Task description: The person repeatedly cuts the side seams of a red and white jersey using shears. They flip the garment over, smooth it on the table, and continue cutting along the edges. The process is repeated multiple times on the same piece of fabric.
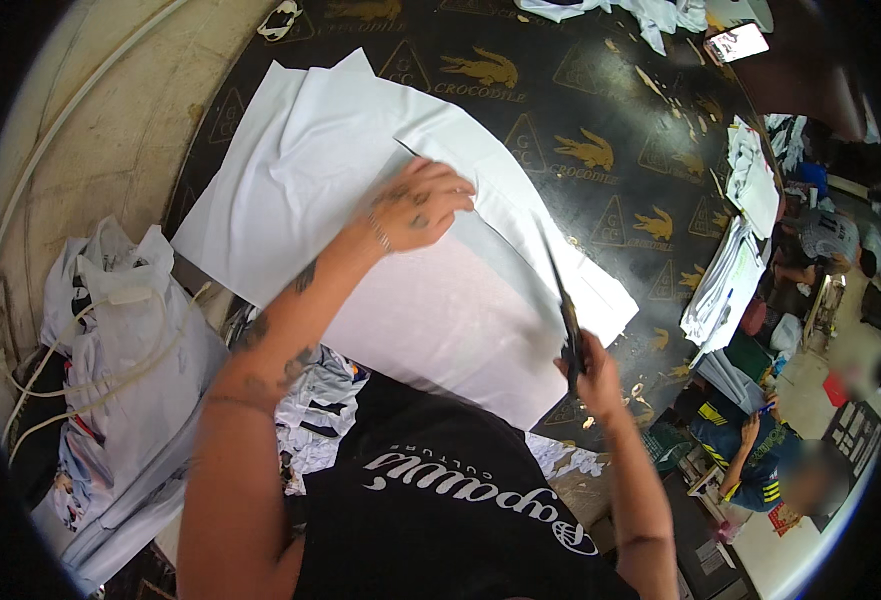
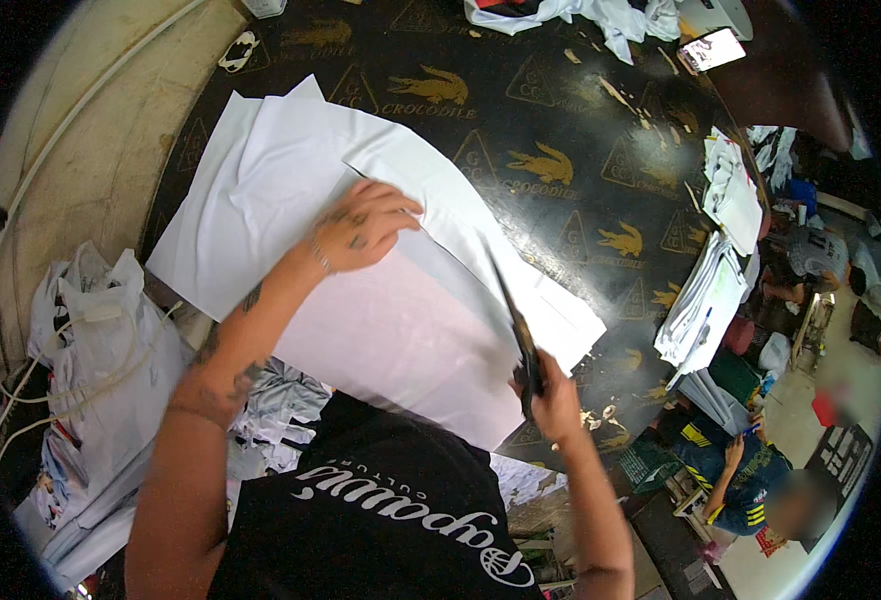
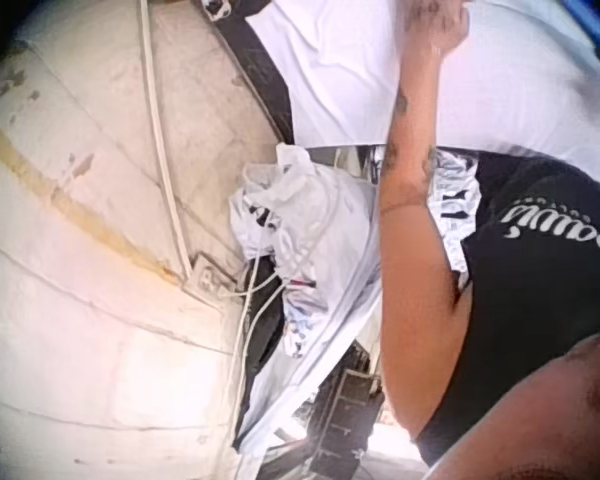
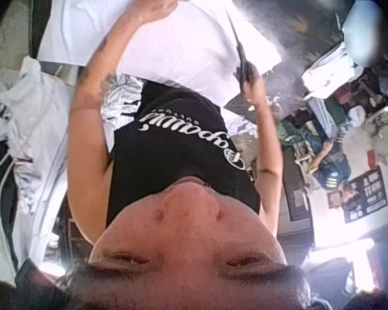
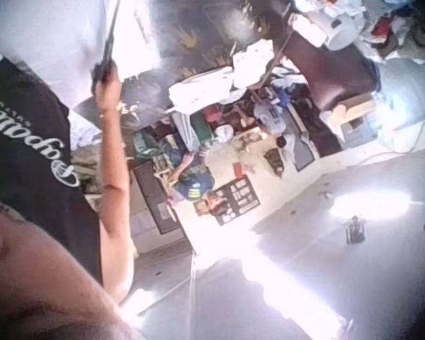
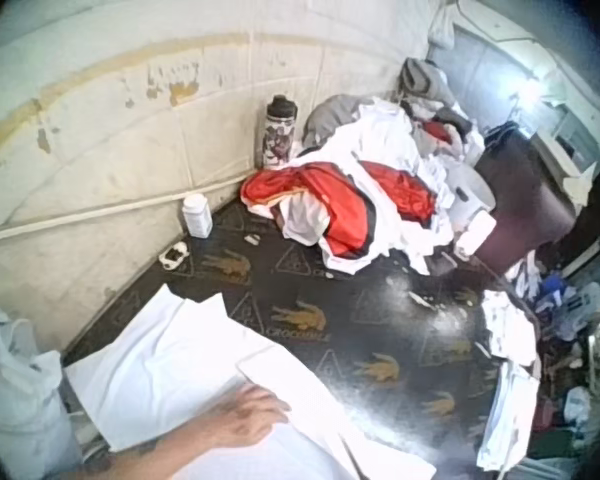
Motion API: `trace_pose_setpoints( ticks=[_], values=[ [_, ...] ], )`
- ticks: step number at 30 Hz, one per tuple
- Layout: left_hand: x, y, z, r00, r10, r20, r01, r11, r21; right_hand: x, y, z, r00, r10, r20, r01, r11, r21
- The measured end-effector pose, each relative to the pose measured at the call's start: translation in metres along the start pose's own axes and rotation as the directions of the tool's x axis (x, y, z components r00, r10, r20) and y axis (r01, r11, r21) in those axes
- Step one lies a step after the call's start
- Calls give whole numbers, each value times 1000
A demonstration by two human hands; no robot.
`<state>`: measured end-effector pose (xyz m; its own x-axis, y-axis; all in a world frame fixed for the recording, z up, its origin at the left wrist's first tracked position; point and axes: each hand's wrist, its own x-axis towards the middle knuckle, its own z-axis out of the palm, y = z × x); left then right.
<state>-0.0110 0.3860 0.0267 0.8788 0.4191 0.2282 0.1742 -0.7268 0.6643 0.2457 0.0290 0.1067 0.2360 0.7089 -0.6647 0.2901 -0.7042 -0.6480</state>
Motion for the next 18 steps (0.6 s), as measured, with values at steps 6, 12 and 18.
trace_pose_setpoints(
  ticks=[6, 12, 18],
  values=[
    [68, -31, -36, 990, -87, -109, 129, 871, 474, -107, 142, 102, 765, 19, -644, -193, 961, -200],
    [45, 1, 0, 843, 184, 505, -373, 877, 302, -52, 106, 90, 794, -65, -604, -179, 925, -334],
    [92, -7, 6, 997, -36, -63, 64, 849, 525, 26, 65, -122, 684, -263, -681, -292, 756, -585]
  ],
)
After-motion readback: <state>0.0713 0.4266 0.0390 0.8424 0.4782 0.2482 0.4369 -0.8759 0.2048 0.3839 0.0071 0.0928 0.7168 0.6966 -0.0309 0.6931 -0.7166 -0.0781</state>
